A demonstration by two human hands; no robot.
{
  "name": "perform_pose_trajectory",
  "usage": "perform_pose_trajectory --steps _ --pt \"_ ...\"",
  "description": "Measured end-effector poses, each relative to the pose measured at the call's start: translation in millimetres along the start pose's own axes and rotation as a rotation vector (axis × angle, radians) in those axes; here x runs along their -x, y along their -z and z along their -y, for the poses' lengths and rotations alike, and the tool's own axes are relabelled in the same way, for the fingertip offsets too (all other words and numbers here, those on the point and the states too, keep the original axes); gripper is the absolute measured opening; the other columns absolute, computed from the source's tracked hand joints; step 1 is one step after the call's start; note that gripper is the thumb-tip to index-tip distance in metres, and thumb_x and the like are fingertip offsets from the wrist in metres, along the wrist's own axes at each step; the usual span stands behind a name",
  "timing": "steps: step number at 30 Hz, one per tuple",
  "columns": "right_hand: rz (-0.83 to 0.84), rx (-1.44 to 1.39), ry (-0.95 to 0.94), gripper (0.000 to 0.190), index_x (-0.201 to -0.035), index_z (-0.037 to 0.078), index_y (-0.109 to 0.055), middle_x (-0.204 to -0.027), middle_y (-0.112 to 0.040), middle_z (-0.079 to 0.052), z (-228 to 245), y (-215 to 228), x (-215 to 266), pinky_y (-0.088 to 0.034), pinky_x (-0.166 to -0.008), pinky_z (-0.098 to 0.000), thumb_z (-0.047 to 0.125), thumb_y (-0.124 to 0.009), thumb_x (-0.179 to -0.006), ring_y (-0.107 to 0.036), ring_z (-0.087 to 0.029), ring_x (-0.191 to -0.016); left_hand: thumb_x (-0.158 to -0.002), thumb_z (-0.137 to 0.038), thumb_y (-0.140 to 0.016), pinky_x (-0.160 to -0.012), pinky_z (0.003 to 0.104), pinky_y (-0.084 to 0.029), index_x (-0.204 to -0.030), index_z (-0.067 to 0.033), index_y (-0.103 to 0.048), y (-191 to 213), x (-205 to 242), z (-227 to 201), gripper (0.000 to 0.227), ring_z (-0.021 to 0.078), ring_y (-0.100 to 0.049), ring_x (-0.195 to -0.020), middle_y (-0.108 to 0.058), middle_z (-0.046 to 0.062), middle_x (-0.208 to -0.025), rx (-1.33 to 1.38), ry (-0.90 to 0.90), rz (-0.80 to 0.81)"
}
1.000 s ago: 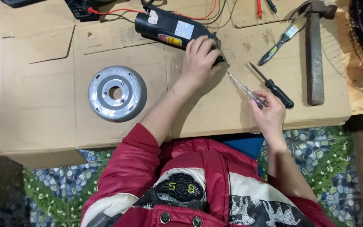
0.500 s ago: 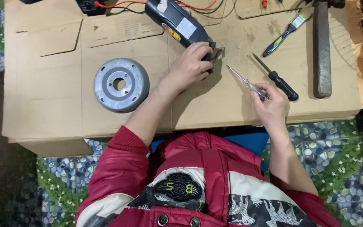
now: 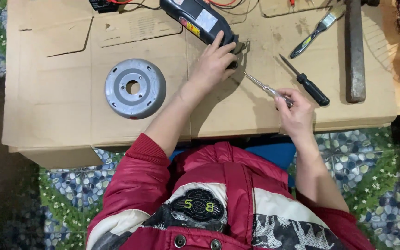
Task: The person disassembles a black handheld electrical appliance using a screwdriver and a wrench. They remove screws and a metal bracket from the device's casing, then manipulate internal wires and components before reattaching the bracket and tightening the screws.
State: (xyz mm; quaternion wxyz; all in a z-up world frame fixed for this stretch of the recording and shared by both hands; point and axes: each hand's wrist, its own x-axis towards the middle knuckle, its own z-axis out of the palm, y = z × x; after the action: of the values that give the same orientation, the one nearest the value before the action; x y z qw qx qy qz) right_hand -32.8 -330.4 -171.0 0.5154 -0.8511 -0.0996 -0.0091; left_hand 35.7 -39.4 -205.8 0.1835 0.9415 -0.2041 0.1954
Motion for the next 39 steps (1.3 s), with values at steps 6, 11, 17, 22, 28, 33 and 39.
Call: perform_pose_trajectory --steps 6,11,17,22,28,33,39 --pt "0.009 -0.072 0.065 0.016 -0.114 -0.006 -0.069 -0.088 -0.067 -0.009 19.0 -10.8 -10.6 -0.049 -0.066 -0.0258 -0.002 -0.065 -0.099 -0.061 -0.015 -0.072 -0.076 -0.021 -0.088 -0.111 0.050 -0.045 -0.103 -0.0131 -0.074 5.4 -1.3 -4.6 0.031 0.0391 -0.035 -0.144 -0.062 0.003 -0.138 -0.067 -0.022 0.010" --pt "0.010 -0.119 -0.039 0.016 -0.115 -0.002 -0.069 -0.085 -0.067 -0.005 6.5 -9.1 -10.0 -0.049 -0.067 -0.0239 0.003 -0.065 -0.100 -0.061 -0.013 -0.072 -0.074 -0.021 -0.091 -0.114 0.047 -0.044 -0.100 -0.0120 -0.076 19.3 -2.1 -16.5 0.031 0.0372 -0.041 -0.142 -0.065 0.002 -0.134 -0.020 0.018 -0.019" --pt "0.013 -0.083 -0.013 0.019 -0.115 -0.001 -0.070 -0.087 -0.070 -0.006 -0.5 -6.6 -14.6 -0.049 -0.067 -0.0246 0.001 -0.068 -0.096 -0.064 -0.014 -0.075 -0.073 -0.012 -0.093 -0.115 0.046 -0.046 -0.097 -0.0076 -0.075 13.9 0.3 -18.1 0.030 0.0382 -0.042 -0.142 -0.066 0.004 -0.134 0.125 0.049 -0.094" --pt "0.025 -0.097 -0.021 0.021 -0.116 -0.001 -0.070 -0.088 -0.067 -0.005 -6.8 -5.7 -20.4 -0.046 -0.066 -0.0247 0.000 -0.070 -0.095 -0.057 -0.013 -0.074 -0.077 -0.013 -0.091 -0.113 0.045 -0.047 -0.094 -0.0078 -0.075 16.6 0.3 -23.1 0.024 0.0385 -0.042 -0.142 -0.068 0.003 -0.133 0.094 0.059 -0.106" --pt "0.017 -0.083 0.090 0.025 -0.114 -0.004 -0.069 -0.098 -0.072 -0.010 -7.5 -2.3 -28.7 -0.050 -0.071 -0.0267 -0.009 -0.071 -0.090 -0.063 -0.017 -0.079 -0.080 -0.013 -0.090 -0.110 0.044 -0.051 -0.095 -0.0088 -0.074 18.7 0.5 -27.4 0.022 0.0374 -0.040 -0.143 -0.066 0.001 -0.135 0.065 0.079 -0.118" --pt "0.035 -0.058 0.098 0.023 -0.112 -0.004 -0.070 -0.094 -0.071 -0.009 -8.9 -0.2 -34.1 -0.047 -0.067 -0.0262 -0.009 -0.071 -0.089 -0.059 -0.015 -0.073 -0.077 -0.013 -0.091 -0.108 0.041 -0.052 -0.091 -0.0105 -0.074 15.5 0.2 -27.8 0.023 0.0344 -0.043 -0.143 -0.068 0.001 -0.133 0.065 0.114 -0.139" --pt "0.063 -0.066 0.079 0.025 -0.115 -0.005 -0.069 -0.098 -0.071 -0.010 -11.7 0.7 -33.4 -0.050 -0.071 -0.0262 -0.009 -0.072 -0.090 -0.061 -0.016 -0.078 -0.077 -0.015 -0.092 -0.110 0.042 -0.050 -0.093 -0.0085 -0.074 14.4 1.0 -27.6 0.025 0.0355 -0.042 -0.143 -0.068 0.003 -0.133 0.103 0.108 -0.145"
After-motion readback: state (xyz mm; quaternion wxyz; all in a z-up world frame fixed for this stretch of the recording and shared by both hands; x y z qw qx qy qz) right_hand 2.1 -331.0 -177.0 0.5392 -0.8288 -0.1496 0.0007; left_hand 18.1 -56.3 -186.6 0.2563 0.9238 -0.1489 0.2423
